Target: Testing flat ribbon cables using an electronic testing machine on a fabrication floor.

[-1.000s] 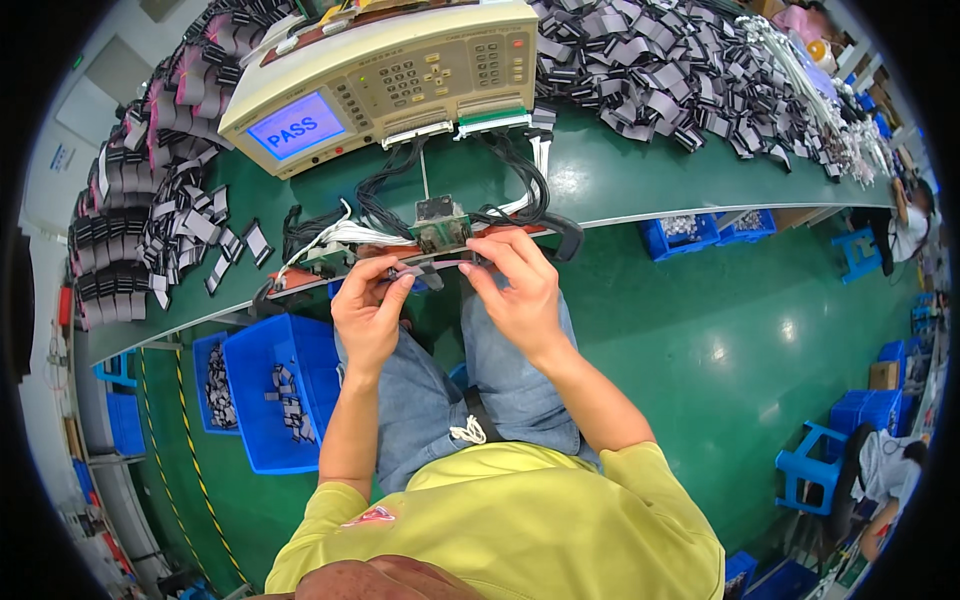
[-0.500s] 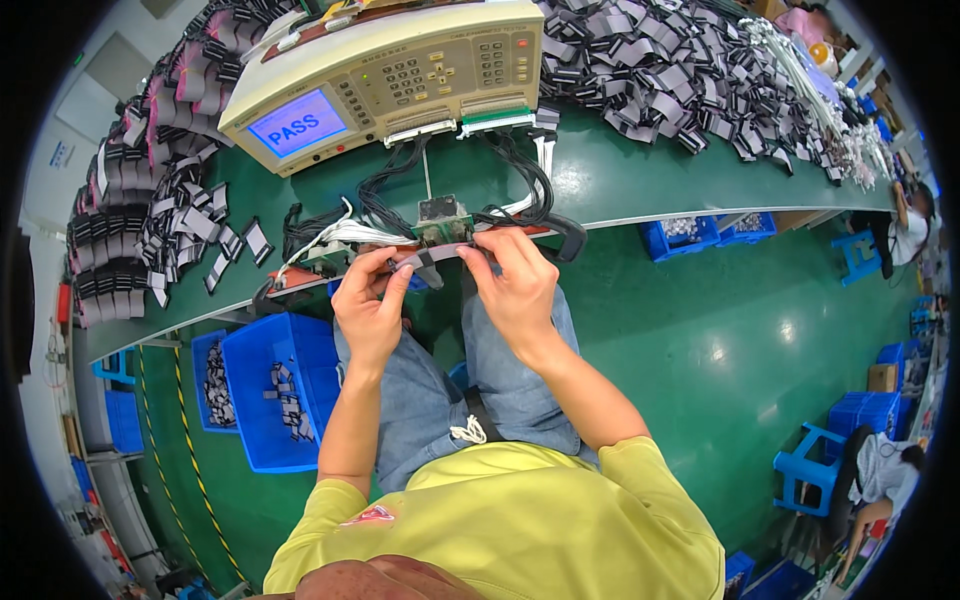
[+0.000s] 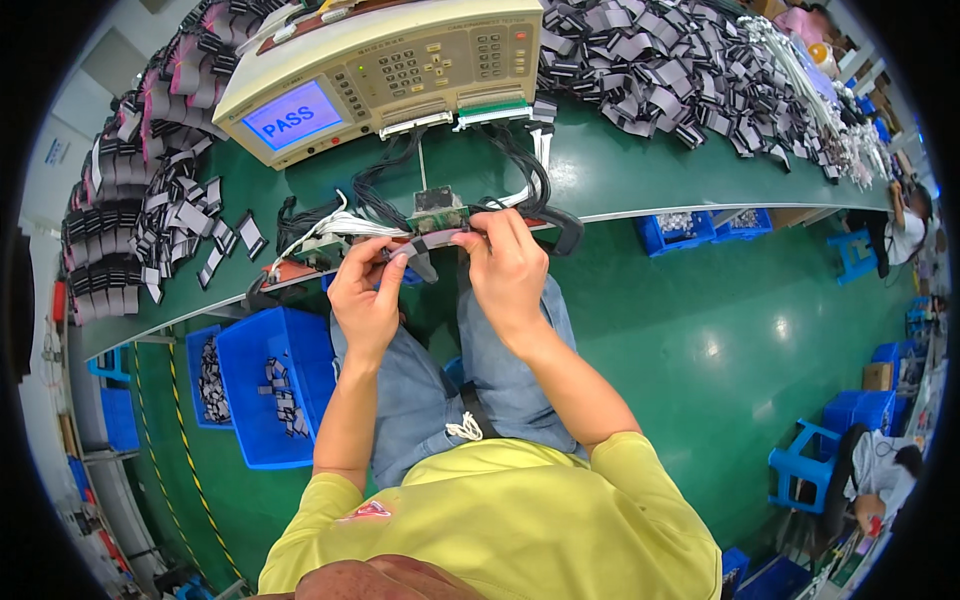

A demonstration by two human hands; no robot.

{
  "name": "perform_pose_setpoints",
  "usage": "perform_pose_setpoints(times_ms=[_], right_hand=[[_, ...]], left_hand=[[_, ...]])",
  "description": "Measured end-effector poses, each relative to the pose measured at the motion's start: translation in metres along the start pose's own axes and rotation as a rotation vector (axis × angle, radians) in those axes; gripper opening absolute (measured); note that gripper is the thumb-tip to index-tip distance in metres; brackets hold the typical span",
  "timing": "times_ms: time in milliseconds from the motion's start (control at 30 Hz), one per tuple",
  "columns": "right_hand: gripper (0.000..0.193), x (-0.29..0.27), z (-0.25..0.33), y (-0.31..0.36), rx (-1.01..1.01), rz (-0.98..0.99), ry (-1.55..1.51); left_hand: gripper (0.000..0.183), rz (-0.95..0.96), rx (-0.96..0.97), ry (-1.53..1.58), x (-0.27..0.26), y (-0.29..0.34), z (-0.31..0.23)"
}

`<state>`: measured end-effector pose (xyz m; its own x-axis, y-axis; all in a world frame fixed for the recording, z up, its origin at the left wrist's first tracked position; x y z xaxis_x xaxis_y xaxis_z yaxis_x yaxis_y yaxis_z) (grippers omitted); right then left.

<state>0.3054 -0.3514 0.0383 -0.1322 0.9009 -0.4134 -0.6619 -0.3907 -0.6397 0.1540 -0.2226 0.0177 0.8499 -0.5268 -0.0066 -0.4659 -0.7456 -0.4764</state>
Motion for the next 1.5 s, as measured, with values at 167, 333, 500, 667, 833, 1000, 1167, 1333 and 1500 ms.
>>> perform_pose_setpoints(times_ms=[167,333,500,667,833,1000,1167,1333,1500], right_hand=[[0.024,-0.002,-0.003,0.004,-0.085,-0.035,0.003],[0.037,-0.014,0.035,0.003,-0.366,0.17,-0.141],[0.029,-0.005,0.038,0.006,-0.486,0.444,-0.06],[0.015,-0.001,0.041,0.01,-0.355,0.355,0.045],[0.01,0.002,0.041,0.009,-0.241,0.174,0.049],[0.01,0.004,0.039,0.006,-0.196,0.155,0.089],[0.009,0.007,0.041,0.005,-0.207,0.161,0.092],[0.008,0.009,0.041,0.006,-0.198,0.158,0.109],[0.008,0.011,0.042,0.006,-0.179,0.138,0.129]], left_hand=[[0.023,0.059,-0.007,-0.011,0.0,0.008,-0.014],[0.028,0.252,0.051,-0.001,0.002,0.023,-0.032],[0.029,0.179,0.02,0.005,-0.002,0.028,-0.026],[0.027,0.147,0.019,-0.026,0.011,0.011,-0.017],[0.023,0.059,0.041,-0.06,0.018,0.004,-0.015],[0.02,0.063,-0.003,-0.129,0.016,0.004,-0.01],[0.019,0.061,0.016,-0.113,0.016,0.0,-0.005],[0.018,0.066,0.042,-0.108,0.015,-0.001,-0.005],[0.017,0.048,0.043,-0.135,0.017,-0.003,-0.004]])
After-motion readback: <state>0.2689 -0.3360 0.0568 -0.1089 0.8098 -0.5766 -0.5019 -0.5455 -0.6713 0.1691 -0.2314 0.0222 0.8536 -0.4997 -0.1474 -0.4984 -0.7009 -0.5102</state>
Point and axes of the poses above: each hand's wrist, its own y-axis away from the middle knuckle, its own x-axis out of the palm, z = x × y, the point moved 5 cm from there along -y, towards the middle knuckle, and after that the axes turned 9 degrees about y, right-handed, at the moved point
